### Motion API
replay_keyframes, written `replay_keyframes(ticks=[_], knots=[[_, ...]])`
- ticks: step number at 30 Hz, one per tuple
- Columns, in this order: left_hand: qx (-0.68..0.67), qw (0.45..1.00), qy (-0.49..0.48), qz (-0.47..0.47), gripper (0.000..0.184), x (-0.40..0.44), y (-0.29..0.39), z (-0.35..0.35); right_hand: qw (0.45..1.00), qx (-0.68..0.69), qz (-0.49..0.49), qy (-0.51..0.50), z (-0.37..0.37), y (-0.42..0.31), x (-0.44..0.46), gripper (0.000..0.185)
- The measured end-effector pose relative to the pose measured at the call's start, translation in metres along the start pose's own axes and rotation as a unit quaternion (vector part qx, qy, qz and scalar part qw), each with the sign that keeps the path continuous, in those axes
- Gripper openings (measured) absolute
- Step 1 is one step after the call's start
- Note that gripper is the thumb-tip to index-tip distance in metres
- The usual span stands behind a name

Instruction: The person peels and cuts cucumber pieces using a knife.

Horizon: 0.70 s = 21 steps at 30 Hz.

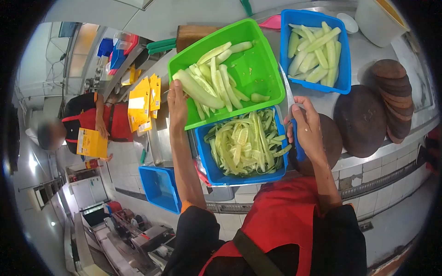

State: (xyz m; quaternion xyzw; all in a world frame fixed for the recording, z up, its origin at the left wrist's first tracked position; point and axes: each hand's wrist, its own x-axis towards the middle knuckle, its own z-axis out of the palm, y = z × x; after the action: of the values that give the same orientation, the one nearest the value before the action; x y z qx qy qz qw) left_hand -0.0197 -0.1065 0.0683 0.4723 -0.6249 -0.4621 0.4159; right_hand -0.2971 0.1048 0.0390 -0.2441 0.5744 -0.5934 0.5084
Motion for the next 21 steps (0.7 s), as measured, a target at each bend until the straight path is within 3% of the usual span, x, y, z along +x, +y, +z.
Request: replay_keyframes(ticks=[4, 6, 8, 10, 11, 15, 17, 18, 20, 21], knots=[[0.104, 0.992, -0.042, 0.050, 0.033, 0.001, 0.013, -0.010, 1.000, -0.002, -0.005, -0.015, 0.003, 0.002, -0.001, 0.024], [0.198, 0.968, -0.154, -0.001, 0.034, 0.006, 0.000, -0.023, 1.000, -0.004, -0.006, -0.013, 0.003, 0.002, 0.000, 0.024], [0.245, 0.951, -0.185, 0.020, 0.038, 0.012, -0.017, -0.028, 1.000, -0.003, -0.008, -0.010, 0.003, 0.003, 0.001, 0.024], [0.436, 0.839, -0.321, -0.062, 0.039, 0.020, -0.021, -0.017, 1.000, -0.005, 0.001, -0.001, 0.004, 0.004, 0.002, 0.025], [0.516, 0.813, -0.270, -0.025, 0.043, 0.016, -0.032, -0.007, 1.000, -0.005, -0.001, 0.002, 0.004, 0.004, 0.003, 0.025], [0.541, 0.805, -0.235, -0.062, 0.042, 0.034, -0.058, 0.050, 1.000, -0.016, 0.009, -0.009, 0.004, 0.007, 0.006, 0.026], [0.563, 0.815, -0.070, 0.114, 0.035, 0.038, -0.085, 0.070, 1.000, -0.017, 0.016, -0.012, 0.005, 0.009, 0.007, 0.026], [0.563, 0.816, -0.072, 0.112, 0.035, 0.041, -0.086, 0.073, 1.000, -0.018, 0.018, -0.015, 0.006, 0.010, 0.007, 0.028], [0.539, 0.806, -0.170, 0.178, 0.041, 0.048, -0.087, 0.080, 0.999, -0.019, 0.019, -0.016, 0.007, 0.009, 0.008, 0.029], [0.565, 0.775, -0.233, 0.165, 0.043, 0.049, -0.076, 0.083, 0.999, -0.024, 0.026, -0.014, 0.008, 0.008, 0.007, 0.030]])
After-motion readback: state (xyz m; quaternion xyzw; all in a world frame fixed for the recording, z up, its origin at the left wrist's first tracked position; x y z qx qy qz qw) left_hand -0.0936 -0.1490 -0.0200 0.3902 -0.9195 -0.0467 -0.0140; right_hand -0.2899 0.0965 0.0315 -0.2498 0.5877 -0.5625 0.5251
